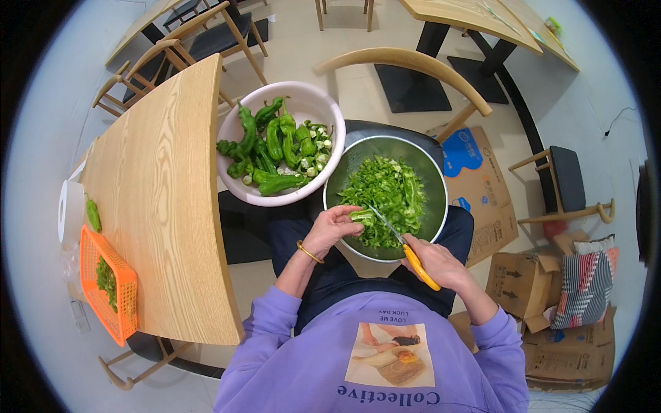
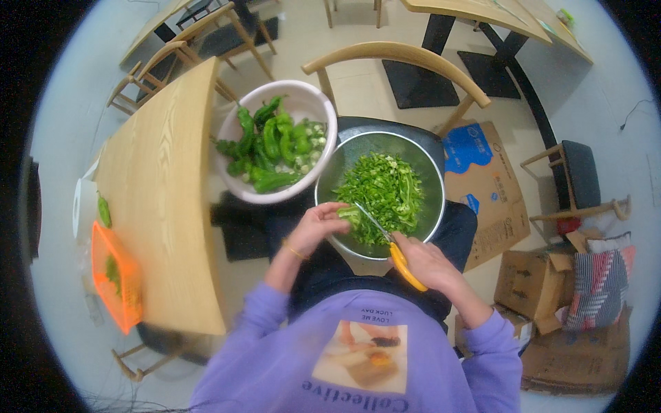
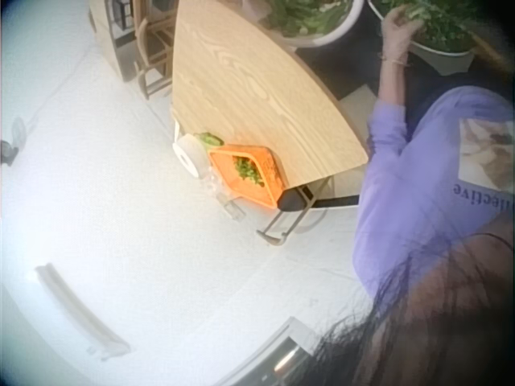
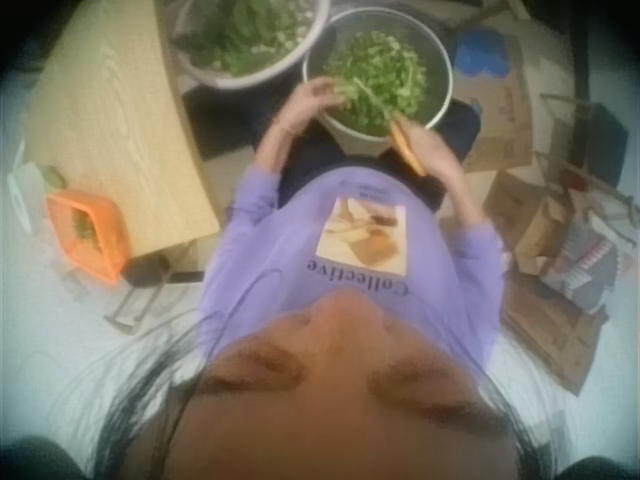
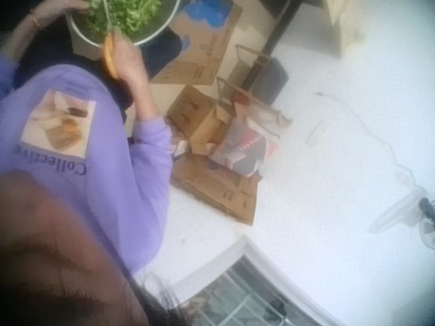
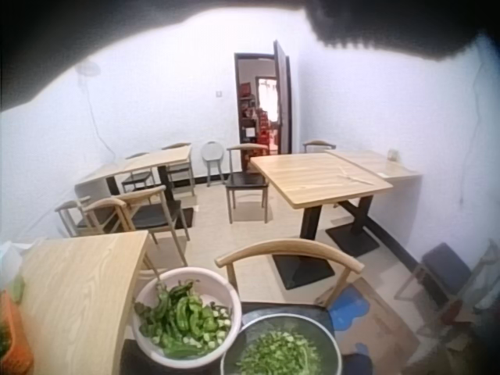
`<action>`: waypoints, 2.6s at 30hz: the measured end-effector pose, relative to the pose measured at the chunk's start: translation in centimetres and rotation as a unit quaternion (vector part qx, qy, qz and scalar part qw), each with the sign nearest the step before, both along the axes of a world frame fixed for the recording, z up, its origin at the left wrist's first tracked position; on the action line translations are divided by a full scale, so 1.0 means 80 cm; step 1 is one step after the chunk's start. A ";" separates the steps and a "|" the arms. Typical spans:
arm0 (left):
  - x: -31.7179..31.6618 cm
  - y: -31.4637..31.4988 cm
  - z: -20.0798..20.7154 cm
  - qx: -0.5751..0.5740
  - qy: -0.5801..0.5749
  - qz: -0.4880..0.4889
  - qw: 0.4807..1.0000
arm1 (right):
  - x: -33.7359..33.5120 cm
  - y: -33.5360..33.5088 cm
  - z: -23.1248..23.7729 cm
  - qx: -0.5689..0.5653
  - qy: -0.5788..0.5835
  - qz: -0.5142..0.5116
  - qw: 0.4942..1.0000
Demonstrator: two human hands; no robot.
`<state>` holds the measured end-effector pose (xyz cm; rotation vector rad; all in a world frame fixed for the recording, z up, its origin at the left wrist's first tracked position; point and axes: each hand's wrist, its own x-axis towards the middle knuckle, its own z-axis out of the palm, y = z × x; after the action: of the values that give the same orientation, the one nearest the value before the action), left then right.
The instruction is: The person sits on a chair and uses scissors to cut green peppers into small pieces, placing them into a metal bowl. The person repeatedly picks peppers from a white bowl, cuts them, and transfers the pieces to the bowl.
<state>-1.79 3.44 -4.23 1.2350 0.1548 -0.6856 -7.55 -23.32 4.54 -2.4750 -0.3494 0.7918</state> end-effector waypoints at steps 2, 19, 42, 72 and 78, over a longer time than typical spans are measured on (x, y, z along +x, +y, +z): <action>0.004 0.006 0.002 -0.003 0.024 -0.001 1.000 | 0.001 -0.005 0.003 -0.016 0.019 0.001 1.000; 0.028 0.023 0.009 0.006 0.072 -0.122 0.990 | -0.006 -0.003 -0.017 0.015 -0.167 0.086 0.982; 0.007 0.001 -0.002 -0.115 0.170 0.070 0.976 | -0.016 0.003 -0.034 0.027 -0.144 0.015 0.989; -0.002 -0.014 -0.008 -0.074 0.085 0.110 0.988 | -0.007 0.011 -0.027 0.044 -0.077 0.029 0.996; -0.003 -0.016 -0.006 -0.076 0.091 0.106 0.987 | 0.003 0.016 -0.028 0.067 -0.034 0.005 0.997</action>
<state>-2.05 2.16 -4.73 0.9925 0.3741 -0.6121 -7.33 -22.05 2.28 -2.3793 -0.4253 0.6670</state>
